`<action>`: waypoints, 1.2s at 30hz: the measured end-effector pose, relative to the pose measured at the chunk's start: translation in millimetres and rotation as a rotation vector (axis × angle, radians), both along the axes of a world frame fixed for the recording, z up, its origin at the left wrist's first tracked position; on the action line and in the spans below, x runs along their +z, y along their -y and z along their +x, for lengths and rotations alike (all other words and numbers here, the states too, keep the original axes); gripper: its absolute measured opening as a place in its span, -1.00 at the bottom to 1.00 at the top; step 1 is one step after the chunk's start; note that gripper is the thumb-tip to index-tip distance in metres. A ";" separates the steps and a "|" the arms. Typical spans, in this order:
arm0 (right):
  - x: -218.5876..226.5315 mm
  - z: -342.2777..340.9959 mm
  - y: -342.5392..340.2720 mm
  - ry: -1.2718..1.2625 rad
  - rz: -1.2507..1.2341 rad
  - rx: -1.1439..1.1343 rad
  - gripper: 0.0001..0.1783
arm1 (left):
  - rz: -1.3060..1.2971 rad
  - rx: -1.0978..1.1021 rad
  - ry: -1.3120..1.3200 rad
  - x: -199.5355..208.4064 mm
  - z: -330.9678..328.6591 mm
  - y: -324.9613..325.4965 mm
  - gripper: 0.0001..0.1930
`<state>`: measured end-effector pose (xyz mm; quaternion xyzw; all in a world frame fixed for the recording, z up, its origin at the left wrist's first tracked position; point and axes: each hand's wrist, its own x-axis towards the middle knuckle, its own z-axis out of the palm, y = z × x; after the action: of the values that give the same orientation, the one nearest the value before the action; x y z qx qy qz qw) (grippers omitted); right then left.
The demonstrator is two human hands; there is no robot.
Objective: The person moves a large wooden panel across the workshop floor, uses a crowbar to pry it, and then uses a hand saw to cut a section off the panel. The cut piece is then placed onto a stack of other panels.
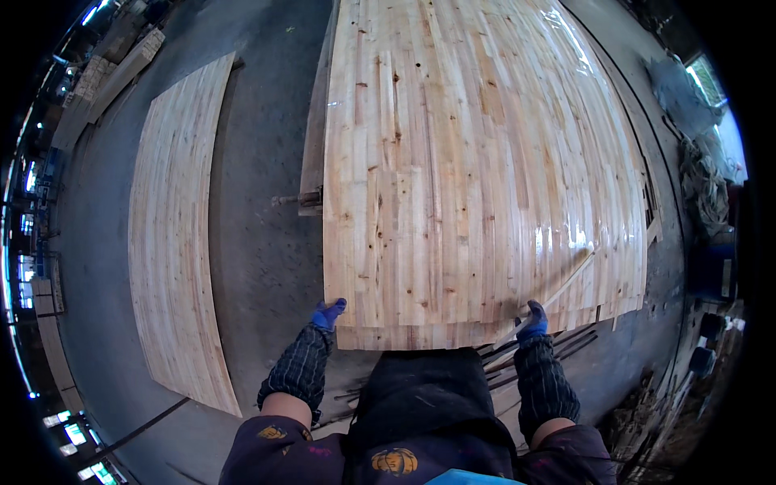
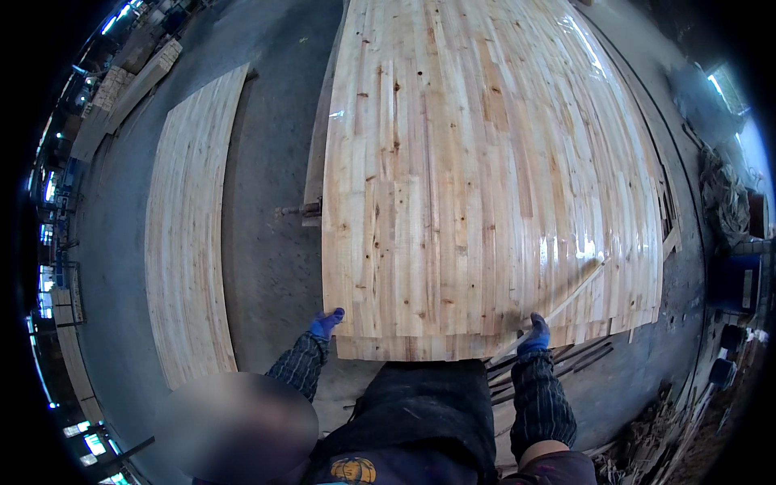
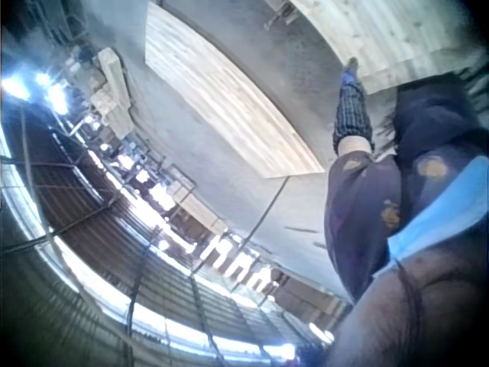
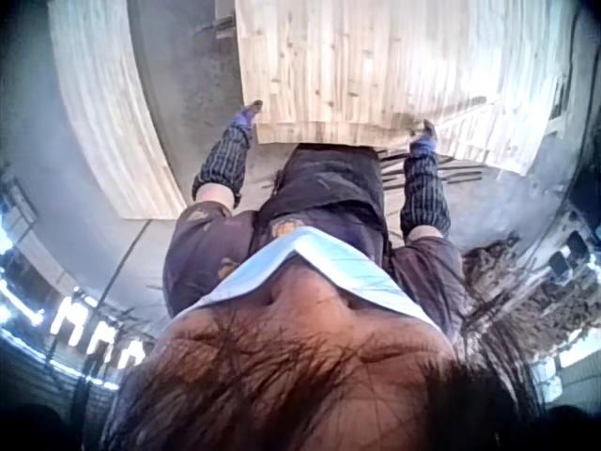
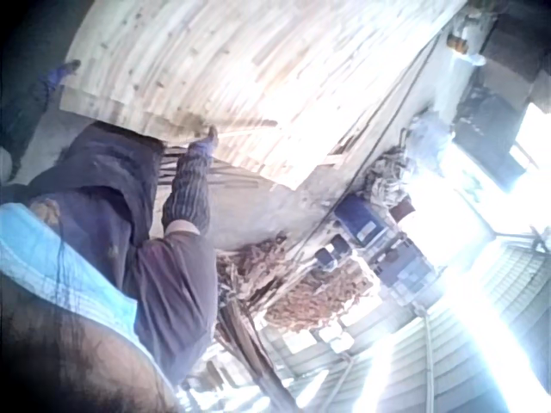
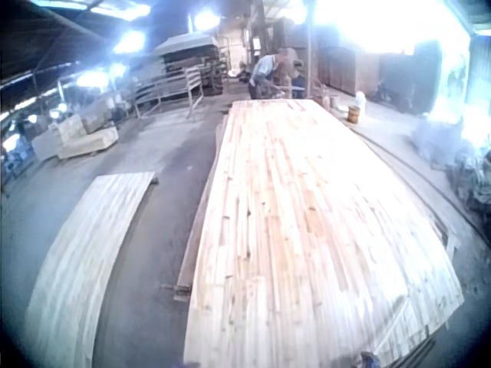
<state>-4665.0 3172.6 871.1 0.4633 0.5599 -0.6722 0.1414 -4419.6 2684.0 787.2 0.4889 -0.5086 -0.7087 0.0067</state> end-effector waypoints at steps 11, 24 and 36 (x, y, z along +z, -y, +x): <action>-59.0 17.5 6.7 -0.108 -0.130 -0.054 -0.58 | 0.036 -0.094 0.107 42.9 -16.3 1.8 -0.54; -52.3 33.3 12.6 -0.190 -0.207 -0.367 -0.75 | 0.040 -0.212 0.006 69.6 -12.0 -1.6 -0.52; -45.5 38.6 7.8 -0.462 -0.334 -0.442 -0.79 | 0.109 -0.232 0.107 66.7 -8.0 6.3 -0.53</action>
<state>-4626.4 3164.8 825.6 0.3796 0.3461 -0.8556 -0.0637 -4427.6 2677.7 853.9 0.4634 -0.5221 -0.7042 -0.1291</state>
